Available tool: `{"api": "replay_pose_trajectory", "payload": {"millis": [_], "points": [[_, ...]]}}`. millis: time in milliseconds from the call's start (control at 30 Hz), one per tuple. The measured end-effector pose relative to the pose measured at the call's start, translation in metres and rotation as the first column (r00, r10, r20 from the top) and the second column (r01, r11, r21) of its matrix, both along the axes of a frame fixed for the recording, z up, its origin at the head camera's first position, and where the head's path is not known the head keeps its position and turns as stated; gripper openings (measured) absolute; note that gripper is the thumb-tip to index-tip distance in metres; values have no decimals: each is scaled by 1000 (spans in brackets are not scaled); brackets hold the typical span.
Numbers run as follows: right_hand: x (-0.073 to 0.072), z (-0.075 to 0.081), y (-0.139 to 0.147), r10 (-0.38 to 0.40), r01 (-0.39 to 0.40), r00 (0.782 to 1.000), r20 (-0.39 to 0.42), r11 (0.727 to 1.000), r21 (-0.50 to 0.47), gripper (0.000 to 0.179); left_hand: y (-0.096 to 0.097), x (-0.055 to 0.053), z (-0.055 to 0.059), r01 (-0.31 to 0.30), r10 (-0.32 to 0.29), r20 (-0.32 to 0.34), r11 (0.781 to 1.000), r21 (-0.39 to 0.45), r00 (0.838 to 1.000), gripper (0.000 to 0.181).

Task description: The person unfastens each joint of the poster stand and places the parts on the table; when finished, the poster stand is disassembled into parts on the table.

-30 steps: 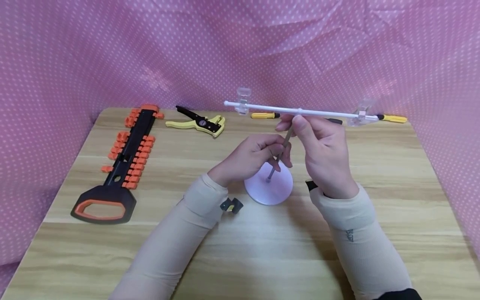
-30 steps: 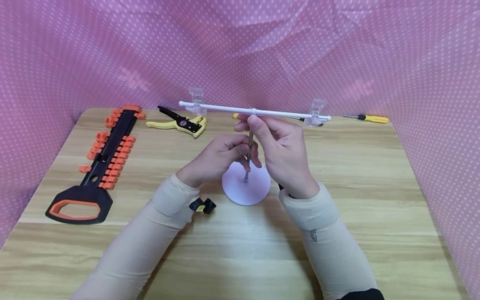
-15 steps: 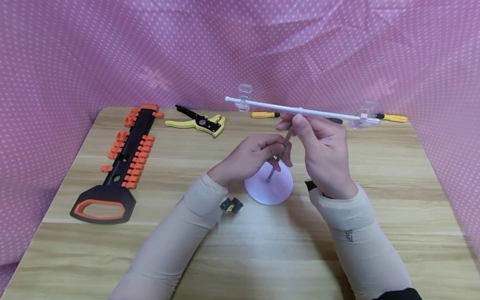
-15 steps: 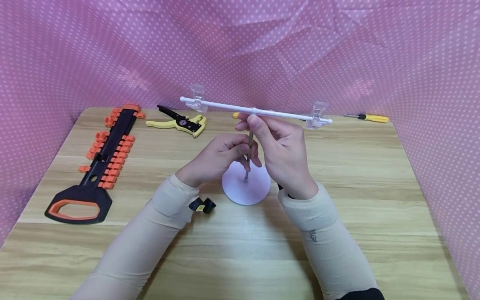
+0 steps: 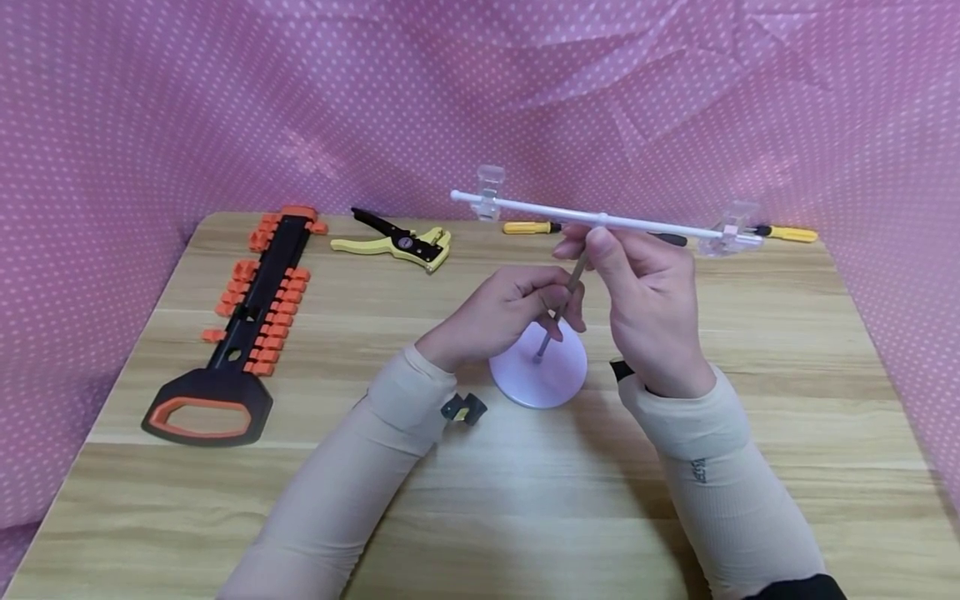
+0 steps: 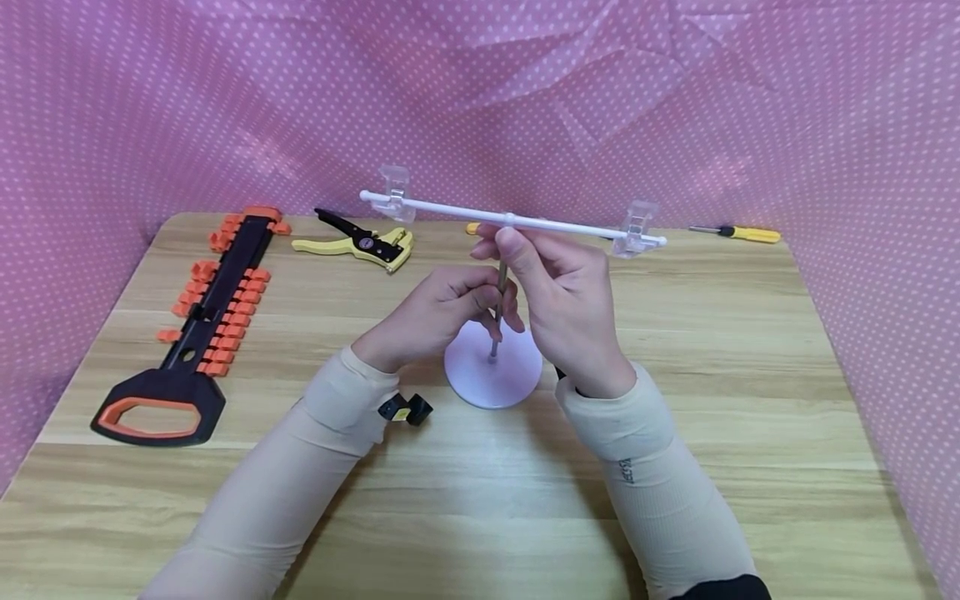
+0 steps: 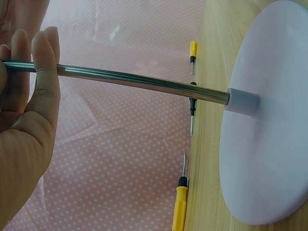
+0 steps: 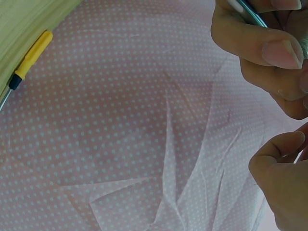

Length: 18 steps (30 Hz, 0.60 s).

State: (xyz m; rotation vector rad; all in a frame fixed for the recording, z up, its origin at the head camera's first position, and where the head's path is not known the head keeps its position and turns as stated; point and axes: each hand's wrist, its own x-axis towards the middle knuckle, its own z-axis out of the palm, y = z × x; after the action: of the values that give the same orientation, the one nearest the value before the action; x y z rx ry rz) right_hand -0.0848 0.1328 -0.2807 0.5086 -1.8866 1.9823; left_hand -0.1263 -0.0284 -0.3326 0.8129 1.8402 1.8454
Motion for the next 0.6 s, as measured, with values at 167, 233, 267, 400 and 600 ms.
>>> {"api": "replay_pose_trajectory", "payload": {"millis": [167,233,267,400,600], "points": [[-1,-1,0,2,-2,1000,-11,1000,-3,24,0,0,-1,-3,3,-1,1000,-3,1000,24],[-1,-2,0,2,-2,1000,-17,1000,-3,24,0,0,-1,-2,2,-2,1000,-4,1000,24],[-1,-2,0,2,-2,1000,-20,1000,-3,24,0,0,-2,-3,3,-4,1000,-5,1000,24],[-1,-3,0,-1,1,1000,-13,1000,-6,23,-1,-1,-2,0,0,-8,1000,-1,1000,24],[0,-2,1,-7,7,1000,-7,999,-31,24,-2,0,0,13,-13,-1,1000,-2,1000,25]]}}
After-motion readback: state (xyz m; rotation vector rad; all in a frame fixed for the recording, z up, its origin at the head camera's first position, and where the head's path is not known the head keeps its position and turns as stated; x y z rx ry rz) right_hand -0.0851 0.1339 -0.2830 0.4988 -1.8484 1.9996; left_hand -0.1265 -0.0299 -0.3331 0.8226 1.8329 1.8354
